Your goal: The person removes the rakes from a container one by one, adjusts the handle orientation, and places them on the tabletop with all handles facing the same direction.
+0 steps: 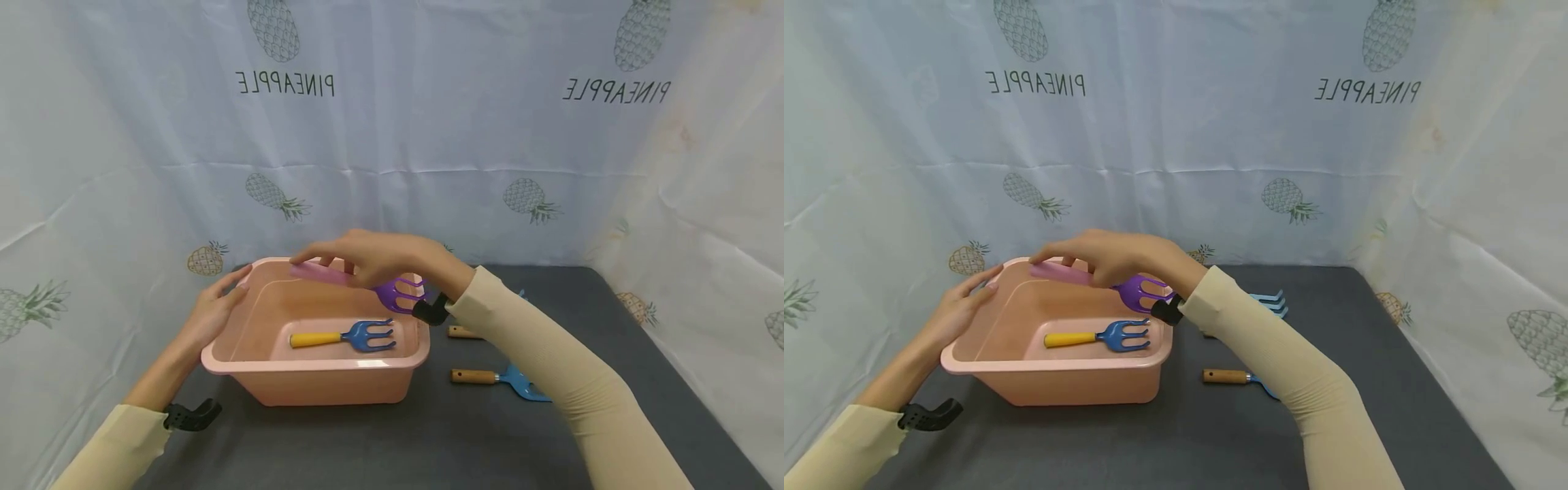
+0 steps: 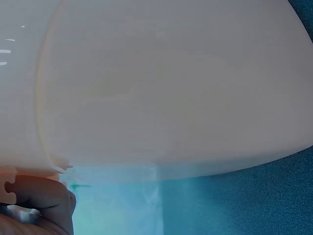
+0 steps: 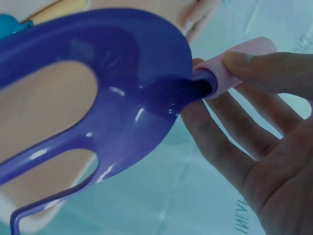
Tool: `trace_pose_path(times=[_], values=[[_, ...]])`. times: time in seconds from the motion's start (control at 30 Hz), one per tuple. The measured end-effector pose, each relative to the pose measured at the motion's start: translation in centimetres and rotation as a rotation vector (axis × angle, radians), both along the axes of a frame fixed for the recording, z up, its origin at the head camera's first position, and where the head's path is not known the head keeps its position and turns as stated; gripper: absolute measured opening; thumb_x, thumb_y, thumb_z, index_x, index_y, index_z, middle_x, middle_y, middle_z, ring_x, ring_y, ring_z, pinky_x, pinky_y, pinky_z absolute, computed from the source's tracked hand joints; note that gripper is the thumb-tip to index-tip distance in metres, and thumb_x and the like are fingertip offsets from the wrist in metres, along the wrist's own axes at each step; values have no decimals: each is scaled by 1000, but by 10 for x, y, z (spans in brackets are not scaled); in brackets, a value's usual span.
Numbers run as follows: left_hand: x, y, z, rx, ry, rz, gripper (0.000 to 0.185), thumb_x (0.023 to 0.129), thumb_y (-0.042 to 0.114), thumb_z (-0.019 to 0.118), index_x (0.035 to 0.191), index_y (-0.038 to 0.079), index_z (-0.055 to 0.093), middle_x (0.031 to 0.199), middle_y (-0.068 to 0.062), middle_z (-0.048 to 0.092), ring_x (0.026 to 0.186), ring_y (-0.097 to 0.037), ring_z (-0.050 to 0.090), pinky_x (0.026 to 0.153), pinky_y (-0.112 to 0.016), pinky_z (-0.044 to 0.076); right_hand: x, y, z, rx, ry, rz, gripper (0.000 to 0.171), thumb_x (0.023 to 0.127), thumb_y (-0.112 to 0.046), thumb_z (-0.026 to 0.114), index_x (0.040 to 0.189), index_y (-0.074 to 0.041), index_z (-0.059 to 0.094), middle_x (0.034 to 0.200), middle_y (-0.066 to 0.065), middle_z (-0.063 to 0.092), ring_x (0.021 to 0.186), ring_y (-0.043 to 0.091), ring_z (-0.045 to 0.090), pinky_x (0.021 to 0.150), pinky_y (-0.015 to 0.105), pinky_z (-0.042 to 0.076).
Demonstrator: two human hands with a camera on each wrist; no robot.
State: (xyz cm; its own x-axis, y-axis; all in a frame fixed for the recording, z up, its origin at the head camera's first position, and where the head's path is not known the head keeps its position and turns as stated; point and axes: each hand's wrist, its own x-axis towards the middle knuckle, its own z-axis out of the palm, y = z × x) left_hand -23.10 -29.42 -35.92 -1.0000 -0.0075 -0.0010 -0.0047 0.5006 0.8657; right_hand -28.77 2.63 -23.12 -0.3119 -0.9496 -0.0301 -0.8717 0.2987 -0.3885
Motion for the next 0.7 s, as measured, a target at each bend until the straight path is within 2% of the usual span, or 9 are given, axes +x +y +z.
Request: trace_pose_path(times=[0.17, 0.33, 0.47, 0.53, 0.6, 0.7], values=[[1, 1, -3, 12, 0, -1, 61, 112, 44, 39, 166, 19, 24, 171, -21, 20, 148, -46, 39, 81, -6, 47, 13, 28, 4, -24, -16, -24, 76, 90, 6, 57, 155, -32, 47, 146, -3, 61, 106, 15, 71, 80, 23, 60], [-1, 0, -3, -4, 5, 7, 61, 112, 44, 39, 166, 20, 24, 170, -23, 22, 146, -47, 41, 80, -6, 47, 23, 56, 1, 8, 57, -48, 73, 95, 3, 59, 156, -36, 46, 140, -8, 64, 89, 11, 65, 75, 22, 57], [-2, -1, -2, -16, 21, 7, 61, 112, 43, 40, 166, 19, 25, 169, -25, 22, 146, -48, 40, 80, -6, 46, 34, 77, -3, 39, 85, -60, 78, 96, 5, 60, 158, -37, 42, 150, -11, 57, 81, 12, 59, 68, 23, 54], [-1, -1, -1, -3, 14, 0, 62, 112, 45, 39, 166, 20, 24, 170, -24, 21, 146, -48, 40, 80, -7, 47, 39, 87, -7, 51, 89, -77, 83, 93, 9, 60, 159, -37, 41, 150, -10, 57, 77, 13, 57, 64, 24, 52], [0, -2, -1, 9, 5, -14, 64, 112, 47, 39, 167, 20, 22, 171, -23, 20, 146, -48, 39, 80, -8, 49, 44, 99, -11, 64, 101, -105, 84, 93, 11, 60, 158, -38, 42, 140, -7, 64, 77, 13, 55, 63, 24, 50], [2, -3, 0, 26, -11, -27, 65, 111, 48, 38, 167, 21, 19, 171, -23, 19, 146, -47, 41, 81, -11, 51, 50, 117, -18, 87, 113, -148, 84, 91, 10, 60, 157, -40, 43, 113, -5, 68, 79, 13, 54, 64, 25, 49]])
